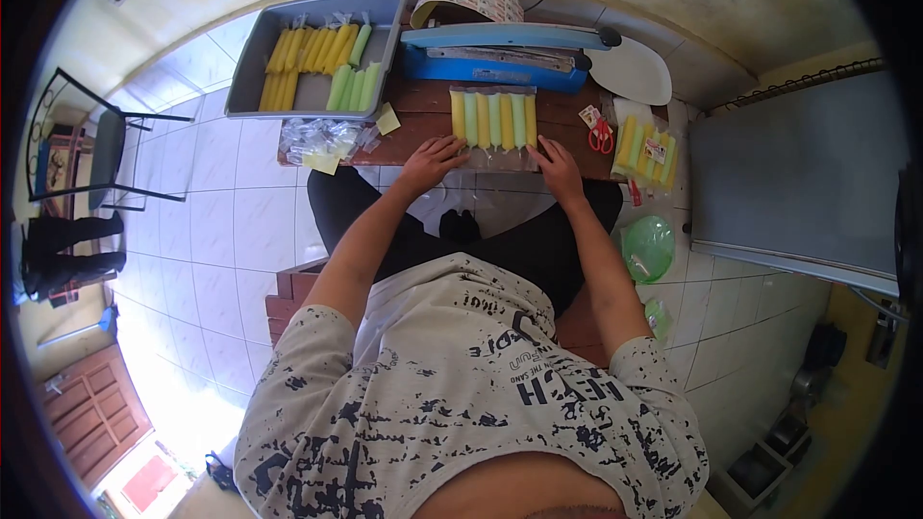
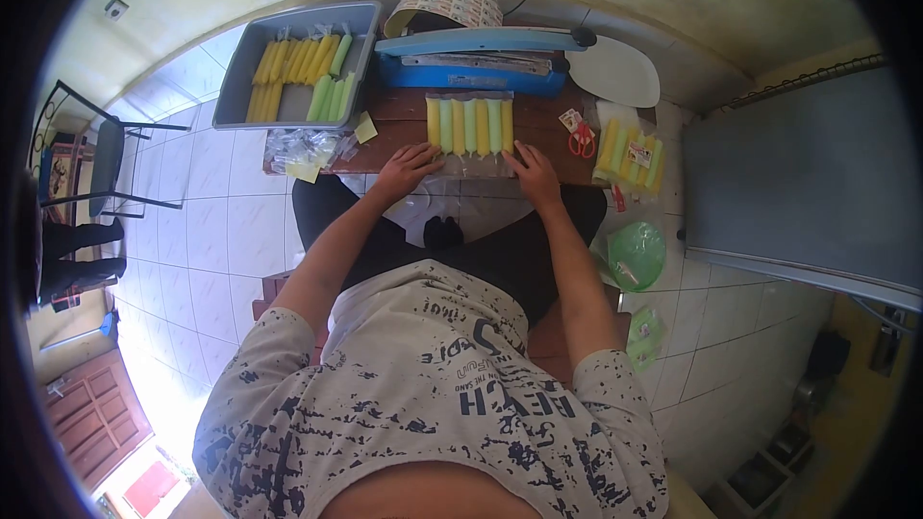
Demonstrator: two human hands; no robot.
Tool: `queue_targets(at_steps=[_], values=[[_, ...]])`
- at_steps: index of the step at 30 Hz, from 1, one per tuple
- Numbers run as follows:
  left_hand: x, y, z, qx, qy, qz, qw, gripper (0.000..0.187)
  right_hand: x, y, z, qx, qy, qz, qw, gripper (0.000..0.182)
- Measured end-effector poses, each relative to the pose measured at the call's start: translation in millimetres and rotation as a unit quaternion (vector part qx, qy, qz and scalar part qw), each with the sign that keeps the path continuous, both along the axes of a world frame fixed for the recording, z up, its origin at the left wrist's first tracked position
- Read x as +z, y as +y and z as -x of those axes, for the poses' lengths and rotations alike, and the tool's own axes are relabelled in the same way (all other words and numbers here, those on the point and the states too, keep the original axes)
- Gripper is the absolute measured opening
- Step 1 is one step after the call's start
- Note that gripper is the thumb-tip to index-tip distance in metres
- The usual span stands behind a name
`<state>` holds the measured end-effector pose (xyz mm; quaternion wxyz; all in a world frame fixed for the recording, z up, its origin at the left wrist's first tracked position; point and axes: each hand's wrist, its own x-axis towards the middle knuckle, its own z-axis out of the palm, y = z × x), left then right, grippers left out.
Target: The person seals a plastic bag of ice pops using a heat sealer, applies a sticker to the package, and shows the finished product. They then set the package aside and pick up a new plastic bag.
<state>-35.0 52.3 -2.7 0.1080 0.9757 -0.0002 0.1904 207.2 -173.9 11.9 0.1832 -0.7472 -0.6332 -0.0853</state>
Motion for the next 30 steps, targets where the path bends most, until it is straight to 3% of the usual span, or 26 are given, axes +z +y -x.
queue_targets(at_steps=[14, 30], values=[[-1.7, -3.9, -2.5, -0.015, 0.011, -0.025, 1.000, 0.017, 1.2, -0.9, -0.2, 0.062, -0.003, -0.017, 0.998, 0.042], [-6.7, -5.3, 1.4, -0.012, -0.046, 0.052, 0.998, 0.021, 1.3, -5.2, 4.5, 0.010, 0.083, -0.058, 0.995, 0.024]])
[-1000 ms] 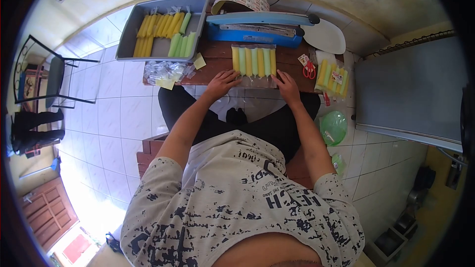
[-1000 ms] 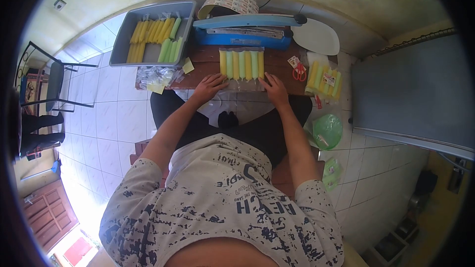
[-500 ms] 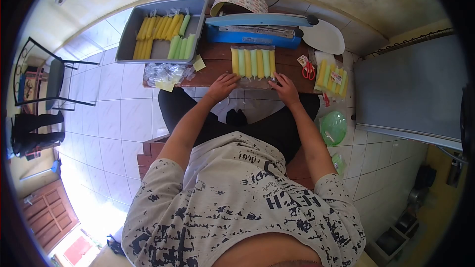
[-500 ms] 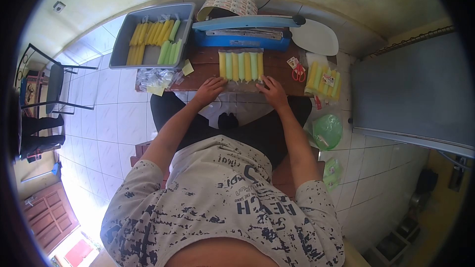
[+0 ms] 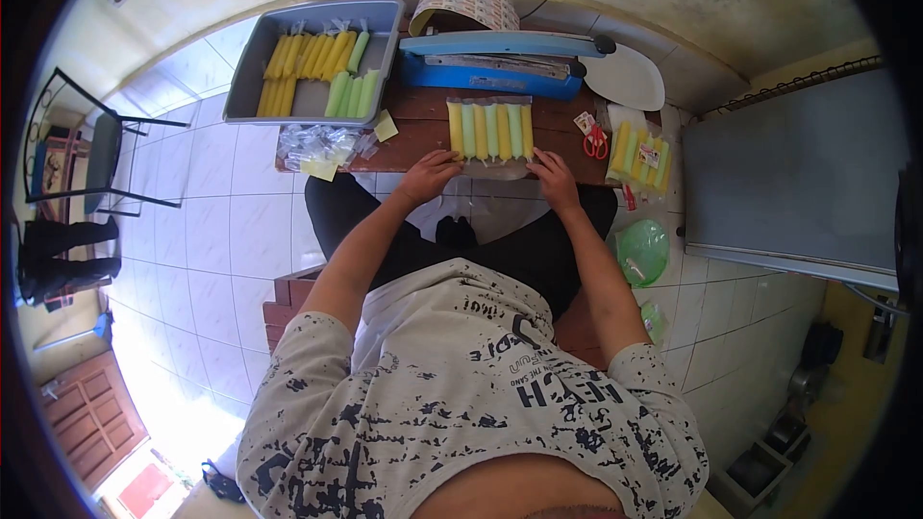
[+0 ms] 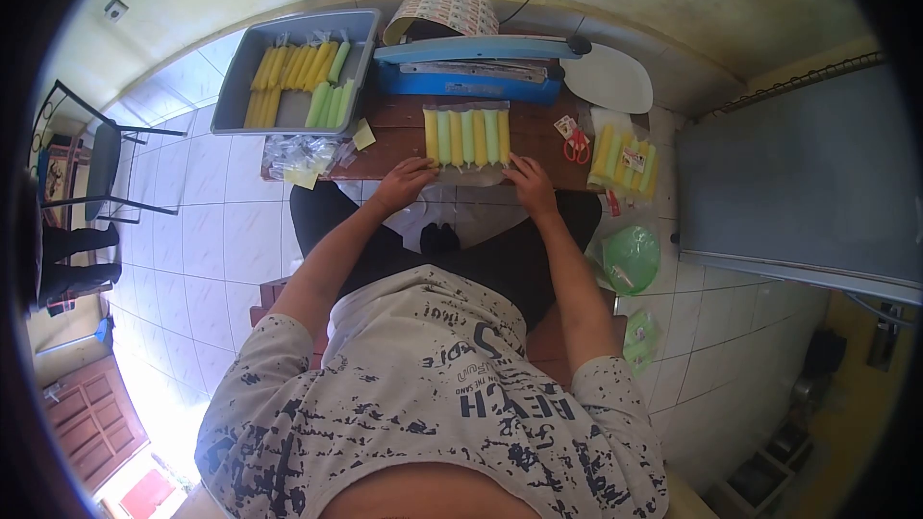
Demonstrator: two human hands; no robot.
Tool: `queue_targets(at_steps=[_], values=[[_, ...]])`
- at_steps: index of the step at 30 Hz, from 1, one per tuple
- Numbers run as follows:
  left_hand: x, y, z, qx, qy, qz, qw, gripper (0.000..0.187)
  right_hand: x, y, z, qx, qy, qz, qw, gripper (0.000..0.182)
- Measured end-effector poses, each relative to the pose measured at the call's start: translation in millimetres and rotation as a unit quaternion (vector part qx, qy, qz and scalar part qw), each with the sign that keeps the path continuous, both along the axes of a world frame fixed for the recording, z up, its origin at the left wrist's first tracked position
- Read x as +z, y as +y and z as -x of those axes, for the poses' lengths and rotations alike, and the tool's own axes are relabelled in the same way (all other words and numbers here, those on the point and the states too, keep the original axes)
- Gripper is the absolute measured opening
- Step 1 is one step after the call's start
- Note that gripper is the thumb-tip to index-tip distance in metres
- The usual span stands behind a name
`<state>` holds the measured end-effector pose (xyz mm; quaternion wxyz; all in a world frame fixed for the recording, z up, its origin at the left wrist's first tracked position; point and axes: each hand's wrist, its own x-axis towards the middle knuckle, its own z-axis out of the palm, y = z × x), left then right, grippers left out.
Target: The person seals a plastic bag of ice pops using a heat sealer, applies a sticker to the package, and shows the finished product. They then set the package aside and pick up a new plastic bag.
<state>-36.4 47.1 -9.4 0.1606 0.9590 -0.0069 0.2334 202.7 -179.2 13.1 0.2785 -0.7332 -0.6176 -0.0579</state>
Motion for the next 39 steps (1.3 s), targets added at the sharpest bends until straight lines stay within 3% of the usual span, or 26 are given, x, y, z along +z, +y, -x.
queue_targets(at_steps=[6, 11, 14, 33, 39], values=[[12.2, -3.8, 2.6, -0.012, 0.005, -0.021, 1.000, 0.026, 5.6, -0.5, 5.6, -0.011, 0.042, 0.005, 0.999, 0.030], [11.6, -2.7, -0.6, 0.021, 0.056, -0.066, 0.996, 0.038, 8.4, -1.6, 6.4, -0.012, 0.033, 0.068, 0.997, 0.055], [10.6, -4.7, -2.4, 0.020, 0.035, -0.054, 0.998, 0.037, 4.3, 0.2, 4.9, -0.021, -0.007, 0.067, 0.998, 0.057], [6.7, -4.9, -7.1, 0.030, 0.063, -0.020, 0.997, 0.039, -2.5, 3.1, 0.3, -0.023, -0.082, 0.050, 0.995, 0.047], [12.4, -2.9, -2.5, 0.008, 0.061, 0.006, 0.998, 0.036, 2.5, 0.9, 2.1, -0.009, 0.030, 0.029, 0.999, 0.041]])
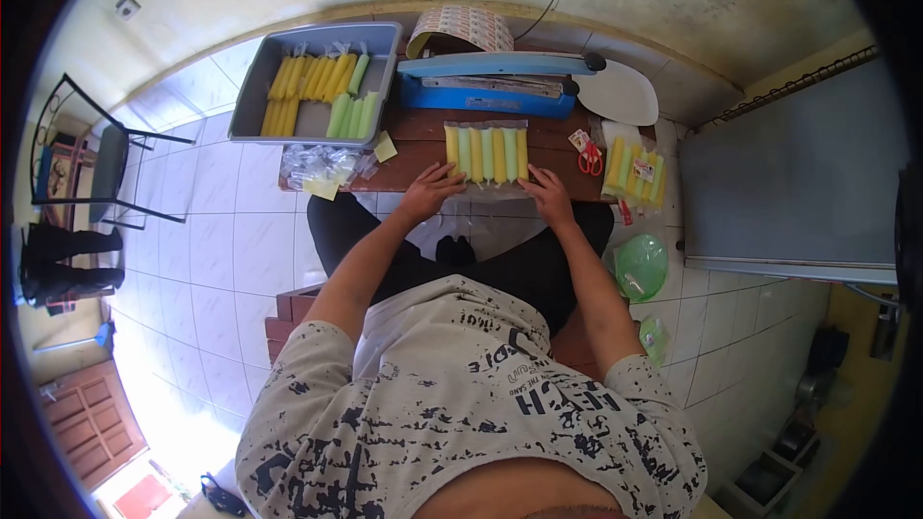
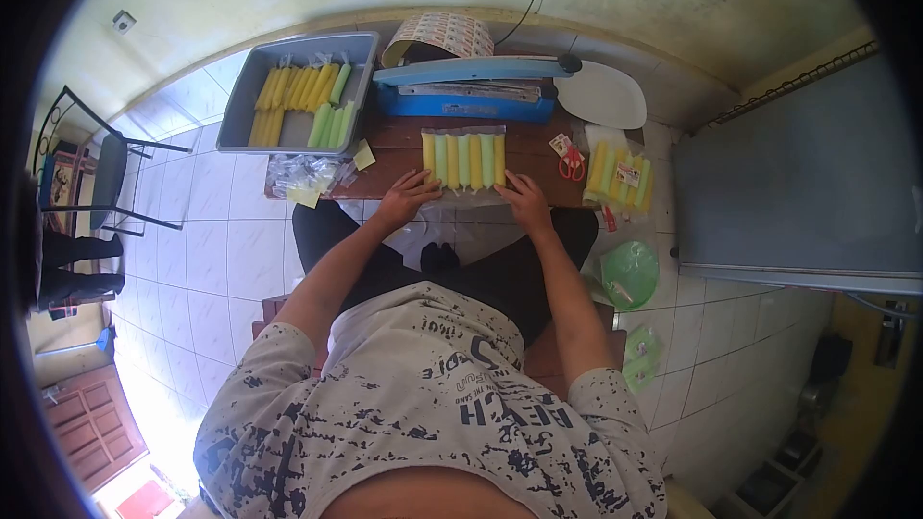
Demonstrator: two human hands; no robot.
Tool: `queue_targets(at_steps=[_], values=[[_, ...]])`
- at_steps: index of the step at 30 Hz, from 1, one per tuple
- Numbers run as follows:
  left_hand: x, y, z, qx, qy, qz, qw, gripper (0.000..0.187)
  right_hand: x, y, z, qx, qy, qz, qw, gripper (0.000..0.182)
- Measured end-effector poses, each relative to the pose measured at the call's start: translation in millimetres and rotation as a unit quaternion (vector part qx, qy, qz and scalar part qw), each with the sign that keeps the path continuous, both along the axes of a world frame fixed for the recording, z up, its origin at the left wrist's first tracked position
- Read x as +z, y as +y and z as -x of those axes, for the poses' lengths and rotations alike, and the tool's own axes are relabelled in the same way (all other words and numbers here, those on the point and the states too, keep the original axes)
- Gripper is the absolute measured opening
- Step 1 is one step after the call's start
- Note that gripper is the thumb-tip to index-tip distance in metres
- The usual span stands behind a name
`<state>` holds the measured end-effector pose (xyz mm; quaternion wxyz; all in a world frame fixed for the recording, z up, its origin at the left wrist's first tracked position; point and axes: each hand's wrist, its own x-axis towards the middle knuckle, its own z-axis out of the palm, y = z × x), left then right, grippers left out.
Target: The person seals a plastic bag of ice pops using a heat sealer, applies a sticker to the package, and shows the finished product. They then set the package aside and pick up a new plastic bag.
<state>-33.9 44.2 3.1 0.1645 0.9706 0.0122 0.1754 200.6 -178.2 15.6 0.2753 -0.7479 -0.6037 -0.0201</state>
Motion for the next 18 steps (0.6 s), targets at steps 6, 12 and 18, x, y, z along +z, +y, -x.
queue_targets(at_steps=[6, 12, 18], values=[[-2.0, -4.4, -0.3, 0.013, -0.008, 0.078, 0.997, 0.026, 0.2, -0.4, 4.7, -0.017, 0.137, -0.007, 0.990, 0.029], [-6.7, -6.6, -4.8, 0.054, -0.040, 0.190, 0.979, 0.017, -8.4, 0.2, 3.9, -0.034, 0.188, -0.018, 0.981, 0.021], [9.9, -15.6, -5.8, 0.121, -0.059, 0.289, 0.948, 0.019, -2.7, 2.9, 9.6, -0.044, 0.232, -0.061, 0.970, 0.010]])
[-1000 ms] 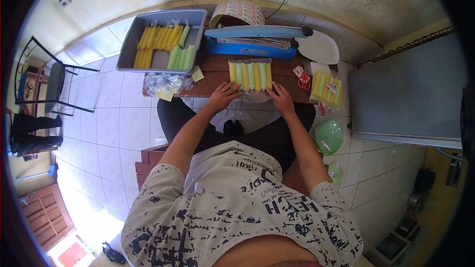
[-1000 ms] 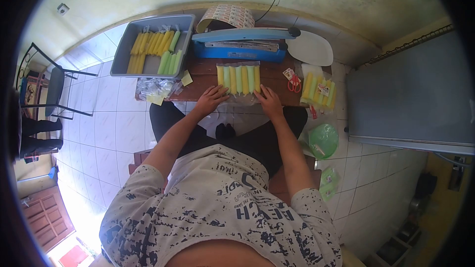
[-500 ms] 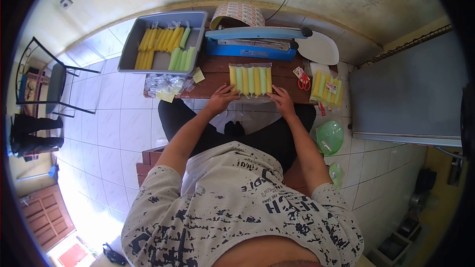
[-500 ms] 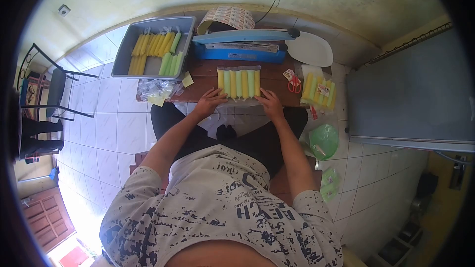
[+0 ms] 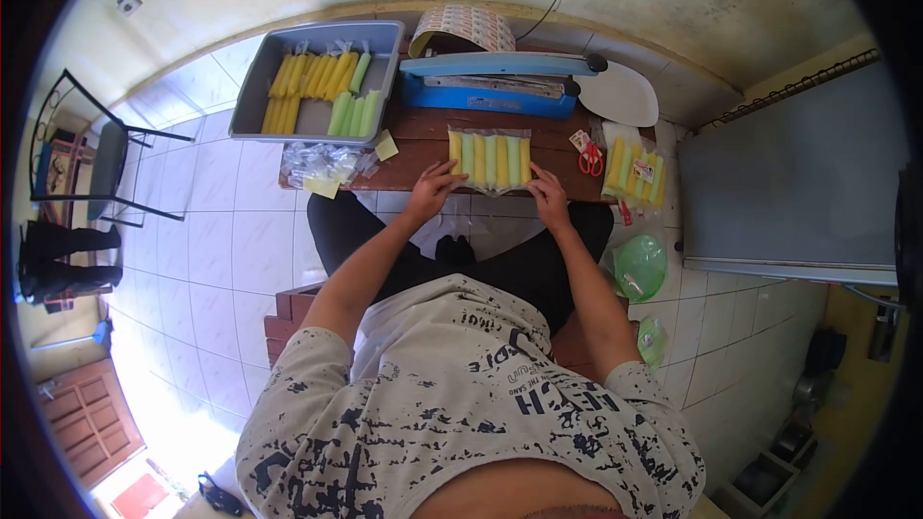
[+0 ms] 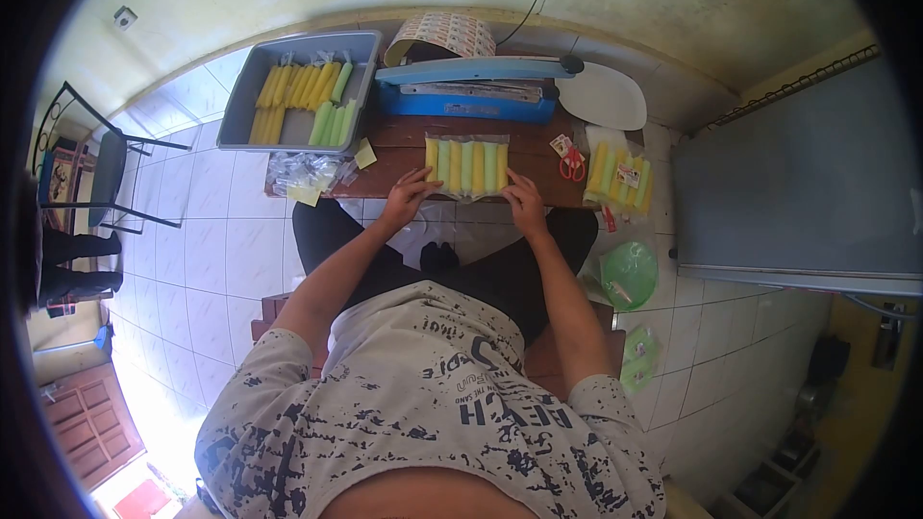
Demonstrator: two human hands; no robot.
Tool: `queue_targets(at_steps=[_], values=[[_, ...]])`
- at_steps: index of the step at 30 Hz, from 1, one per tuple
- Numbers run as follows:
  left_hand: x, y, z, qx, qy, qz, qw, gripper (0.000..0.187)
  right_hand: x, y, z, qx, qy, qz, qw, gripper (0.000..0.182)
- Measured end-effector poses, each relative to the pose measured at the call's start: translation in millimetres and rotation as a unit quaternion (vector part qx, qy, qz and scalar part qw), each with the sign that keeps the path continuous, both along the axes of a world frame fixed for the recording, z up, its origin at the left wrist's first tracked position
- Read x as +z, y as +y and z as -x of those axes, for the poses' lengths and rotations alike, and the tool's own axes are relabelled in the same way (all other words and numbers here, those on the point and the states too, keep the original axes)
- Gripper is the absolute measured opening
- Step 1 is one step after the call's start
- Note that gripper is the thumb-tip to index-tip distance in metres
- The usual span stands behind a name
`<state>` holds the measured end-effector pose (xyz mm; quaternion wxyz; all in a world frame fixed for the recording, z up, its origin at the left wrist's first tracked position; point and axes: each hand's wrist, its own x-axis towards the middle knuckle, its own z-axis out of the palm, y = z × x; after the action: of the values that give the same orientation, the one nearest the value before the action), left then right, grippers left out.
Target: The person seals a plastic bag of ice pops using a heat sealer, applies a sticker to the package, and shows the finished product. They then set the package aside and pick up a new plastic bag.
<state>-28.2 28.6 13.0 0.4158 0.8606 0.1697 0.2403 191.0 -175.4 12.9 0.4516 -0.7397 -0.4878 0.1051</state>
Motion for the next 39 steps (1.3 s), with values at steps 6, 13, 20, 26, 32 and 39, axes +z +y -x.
queue_targets(at_steps=[6, 13, 20, 26, 32, 39], values=[[13.9, 1.5, -12.5, -0.011, -0.038, 0.044, 0.998, 0.022, 10.5, 6.0, 2.5, -0.035, 0.056, -0.039, 0.997, 0.014], [34.0, 14.8, -34.8, 0.017, -0.119, 0.143, 0.982, 0.021, 36.2, 24.7, -2.8, -0.058, 0.141, -0.114, 0.982, 0.020], [50.4, 19.9, -56.1, 0.107, -0.109, 0.181, 0.972, 0.017, 64.1, 41.3, -5.7, -0.101, 0.212, -0.107, 0.966, 0.023], [63.4, 21.0, -68.1, 0.087, -0.139, 0.255, 0.953, 0.020, 67.5, 46.0, -14.8, -0.115, 0.201, -0.106, 0.967, 0.024], [50.3, 27.0, -75.0, 0.071, -0.146, 0.339, 0.927, 0.019, 64.7, 48.0, -16.9, -0.121, 0.224, -0.116, 0.960, 0.024], [60.5, 27.7, -75.3, 0.069, -0.138, 0.339, 0.928, 0.018, 64.5, 53.5, -15.8, -0.137, 0.197, -0.121, 0.963, 0.025]])
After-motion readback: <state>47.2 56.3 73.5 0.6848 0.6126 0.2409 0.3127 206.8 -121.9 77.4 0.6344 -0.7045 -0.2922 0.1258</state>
